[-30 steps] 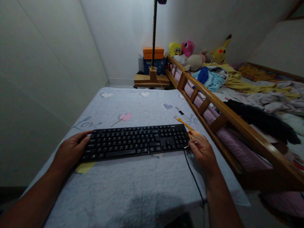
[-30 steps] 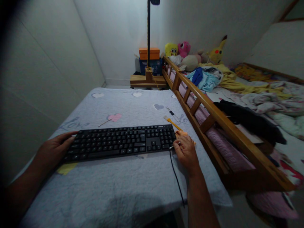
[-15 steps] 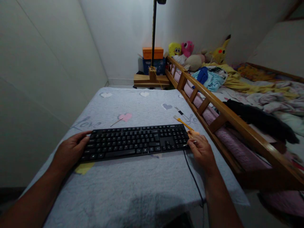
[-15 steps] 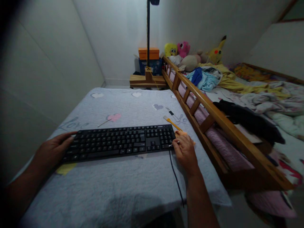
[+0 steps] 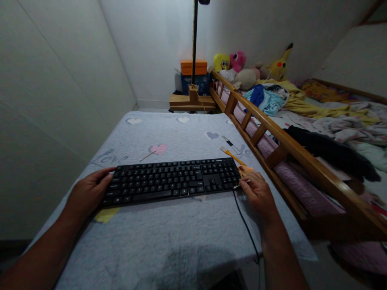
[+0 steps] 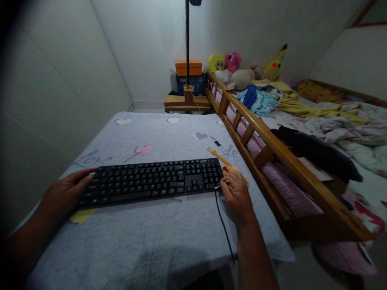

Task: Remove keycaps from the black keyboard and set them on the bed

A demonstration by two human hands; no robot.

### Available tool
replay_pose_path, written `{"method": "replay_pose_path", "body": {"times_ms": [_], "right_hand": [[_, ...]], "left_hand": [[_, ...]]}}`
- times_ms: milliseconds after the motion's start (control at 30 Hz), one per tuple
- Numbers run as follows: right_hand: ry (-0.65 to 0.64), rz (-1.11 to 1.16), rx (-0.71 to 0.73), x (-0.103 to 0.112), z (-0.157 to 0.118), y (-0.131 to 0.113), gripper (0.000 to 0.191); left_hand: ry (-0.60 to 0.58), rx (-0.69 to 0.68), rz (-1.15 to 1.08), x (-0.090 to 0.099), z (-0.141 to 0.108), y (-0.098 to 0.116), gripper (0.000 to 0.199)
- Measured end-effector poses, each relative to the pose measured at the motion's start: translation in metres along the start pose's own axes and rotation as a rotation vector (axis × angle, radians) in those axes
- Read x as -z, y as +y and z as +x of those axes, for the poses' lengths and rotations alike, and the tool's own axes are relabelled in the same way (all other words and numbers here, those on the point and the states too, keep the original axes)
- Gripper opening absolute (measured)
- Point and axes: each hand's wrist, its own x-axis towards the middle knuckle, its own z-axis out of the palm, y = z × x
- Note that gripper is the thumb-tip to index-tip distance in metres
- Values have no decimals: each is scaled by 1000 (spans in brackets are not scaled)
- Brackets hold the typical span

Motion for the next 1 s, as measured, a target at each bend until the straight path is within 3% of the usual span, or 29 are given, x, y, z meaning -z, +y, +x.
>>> {"method": "replay_pose_path", "body": {"times_ms": [1000], "right_hand": [[134, -44, -139, 10, -2, 13, 21]], "left_hand": [[2, 0, -17, 1, -3, 5, 53]]}}
